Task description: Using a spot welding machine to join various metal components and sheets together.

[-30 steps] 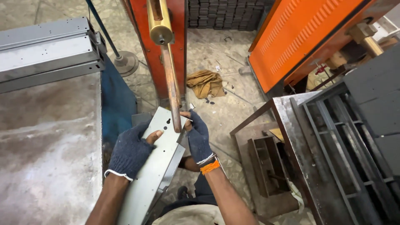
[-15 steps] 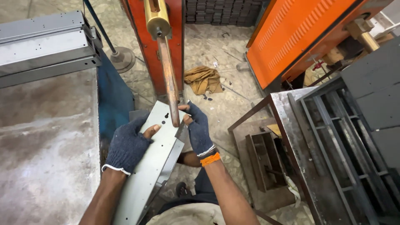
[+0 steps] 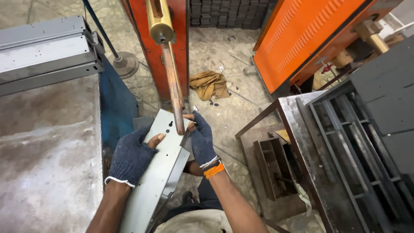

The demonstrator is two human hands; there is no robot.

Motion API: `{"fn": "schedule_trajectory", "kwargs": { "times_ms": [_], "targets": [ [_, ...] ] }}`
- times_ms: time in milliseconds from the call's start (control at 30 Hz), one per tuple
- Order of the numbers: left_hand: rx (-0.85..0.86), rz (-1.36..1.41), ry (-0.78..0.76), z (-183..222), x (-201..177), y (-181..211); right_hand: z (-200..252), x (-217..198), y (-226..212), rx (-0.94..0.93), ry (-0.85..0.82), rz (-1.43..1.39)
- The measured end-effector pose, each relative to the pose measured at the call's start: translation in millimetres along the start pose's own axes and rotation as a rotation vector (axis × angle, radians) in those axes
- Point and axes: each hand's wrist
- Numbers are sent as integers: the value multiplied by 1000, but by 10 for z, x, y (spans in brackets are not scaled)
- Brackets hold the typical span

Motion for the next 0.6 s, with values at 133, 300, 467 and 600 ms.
{"fn": "schedule_trajectory", "kwargs": {
  "times_ms": [133,300,467,600],
  "targets": [
    [-64,8,-9,-2,-21,42,-5,139,-71,-89,1,-12],
    [-97,-15,-49,2,-48,97,-7,13,39,-54,92,10],
    [-52,-12,-34,-14,-38,41,101,-55,-504,-73,-24,213],
    [-11,-30,-10,-5,-38,30,109,-71,-605,-143,-189,328]
  ]
}}
Point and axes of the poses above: each hand's wrist, its own z-axis away from the middle knuckle, its own x-axis out of the palm, y = z × x, and after that the axes turned 4 degrees about x, right-handed
